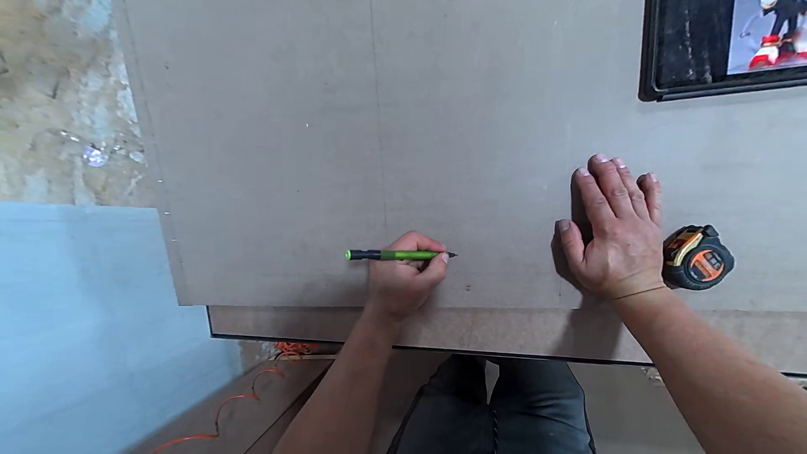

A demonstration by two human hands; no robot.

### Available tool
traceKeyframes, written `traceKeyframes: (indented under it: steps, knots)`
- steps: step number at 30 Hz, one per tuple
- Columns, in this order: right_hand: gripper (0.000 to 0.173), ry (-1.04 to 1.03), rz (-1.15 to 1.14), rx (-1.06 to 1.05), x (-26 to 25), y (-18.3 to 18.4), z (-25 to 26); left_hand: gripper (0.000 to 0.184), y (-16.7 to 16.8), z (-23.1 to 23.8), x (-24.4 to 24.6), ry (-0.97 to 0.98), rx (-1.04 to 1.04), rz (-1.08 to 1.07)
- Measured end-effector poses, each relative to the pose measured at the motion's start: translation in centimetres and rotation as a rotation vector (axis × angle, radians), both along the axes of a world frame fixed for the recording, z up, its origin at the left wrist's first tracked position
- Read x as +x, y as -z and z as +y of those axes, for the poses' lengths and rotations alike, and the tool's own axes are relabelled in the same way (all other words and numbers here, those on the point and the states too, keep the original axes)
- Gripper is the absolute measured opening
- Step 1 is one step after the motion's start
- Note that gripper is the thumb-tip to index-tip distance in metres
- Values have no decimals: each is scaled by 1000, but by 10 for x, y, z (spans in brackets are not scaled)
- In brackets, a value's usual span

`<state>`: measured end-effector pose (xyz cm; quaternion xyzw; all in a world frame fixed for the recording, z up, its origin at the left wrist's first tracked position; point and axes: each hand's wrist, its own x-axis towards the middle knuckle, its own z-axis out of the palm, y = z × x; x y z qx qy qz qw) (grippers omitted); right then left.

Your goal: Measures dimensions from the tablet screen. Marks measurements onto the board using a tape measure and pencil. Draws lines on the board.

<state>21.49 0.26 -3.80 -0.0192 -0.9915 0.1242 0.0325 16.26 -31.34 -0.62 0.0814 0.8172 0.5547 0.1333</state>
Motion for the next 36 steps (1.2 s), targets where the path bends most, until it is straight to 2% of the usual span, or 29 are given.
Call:
traceKeyframes:
  steps: [6, 13, 31, 36]
  knots:
    - [67, -6, 2, -8, 0, 0, 0, 9, 2, 10, -23, 75, 51, -20]
    - [67, -4, -2, 2, 0, -1, 0, 13, 1, 9, -24, 84, 73, -46]
    - [67, -3, -2, -14, 0, -1, 0, 2, -2, -3, -17, 190, 17, -17]
    - [67, -8, -11, -10, 0, -2, 0, 3, 1, -2, -9, 119, 8, 69]
